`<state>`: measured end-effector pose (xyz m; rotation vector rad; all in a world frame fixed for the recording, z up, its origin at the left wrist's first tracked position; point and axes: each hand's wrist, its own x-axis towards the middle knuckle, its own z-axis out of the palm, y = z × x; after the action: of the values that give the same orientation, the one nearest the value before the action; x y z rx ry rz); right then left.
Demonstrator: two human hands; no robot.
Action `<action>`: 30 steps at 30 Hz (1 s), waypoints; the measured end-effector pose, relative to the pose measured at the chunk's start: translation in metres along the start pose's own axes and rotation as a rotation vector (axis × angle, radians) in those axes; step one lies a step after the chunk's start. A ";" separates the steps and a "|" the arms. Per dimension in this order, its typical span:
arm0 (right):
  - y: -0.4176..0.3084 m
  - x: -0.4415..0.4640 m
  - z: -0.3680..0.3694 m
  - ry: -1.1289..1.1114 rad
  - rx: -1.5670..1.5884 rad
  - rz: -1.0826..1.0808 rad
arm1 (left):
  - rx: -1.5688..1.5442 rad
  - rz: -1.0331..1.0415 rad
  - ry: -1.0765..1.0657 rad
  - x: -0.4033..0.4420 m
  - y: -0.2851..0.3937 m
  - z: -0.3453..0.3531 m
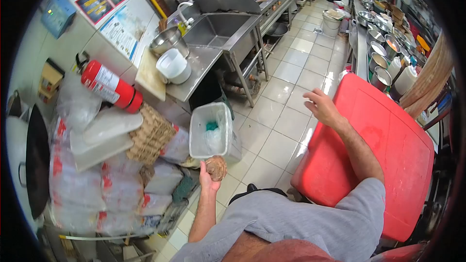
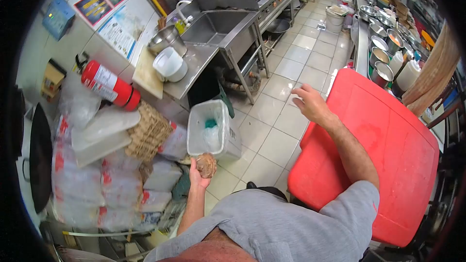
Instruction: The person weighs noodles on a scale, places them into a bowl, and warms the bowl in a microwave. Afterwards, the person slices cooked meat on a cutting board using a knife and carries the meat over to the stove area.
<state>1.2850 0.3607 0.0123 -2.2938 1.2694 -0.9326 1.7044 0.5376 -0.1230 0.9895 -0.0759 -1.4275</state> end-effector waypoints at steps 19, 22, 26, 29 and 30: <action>0.206 0.246 -0.066 0.009 -0.333 0.363 | 0.159 -0.430 -0.398 0.407 0.003 0.330; 0.255 0.332 -0.053 0.045 -0.239 0.261 | 0.154 -0.419 -0.503 0.456 0.000 0.399; 0.306 0.445 -0.030 0.012 -0.151 0.226 | 0.187 -0.404 -0.552 0.540 -0.020 0.474; 0.355 0.529 -0.022 -0.034 -0.239 0.163 | 0.273 -0.373 -0.598 0.602 -0.037 0.532; 0.372 0.555 -0.022 -0.058 -0.265 0.171 | 0.255 -0.412 -0.598 0.623 -0.042 0.552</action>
<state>1.2536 -0.3071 0.0178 -2.3382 1.6178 -0.6695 1.4785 -0.2640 -0.1191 0.7731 -0.5288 -2.1011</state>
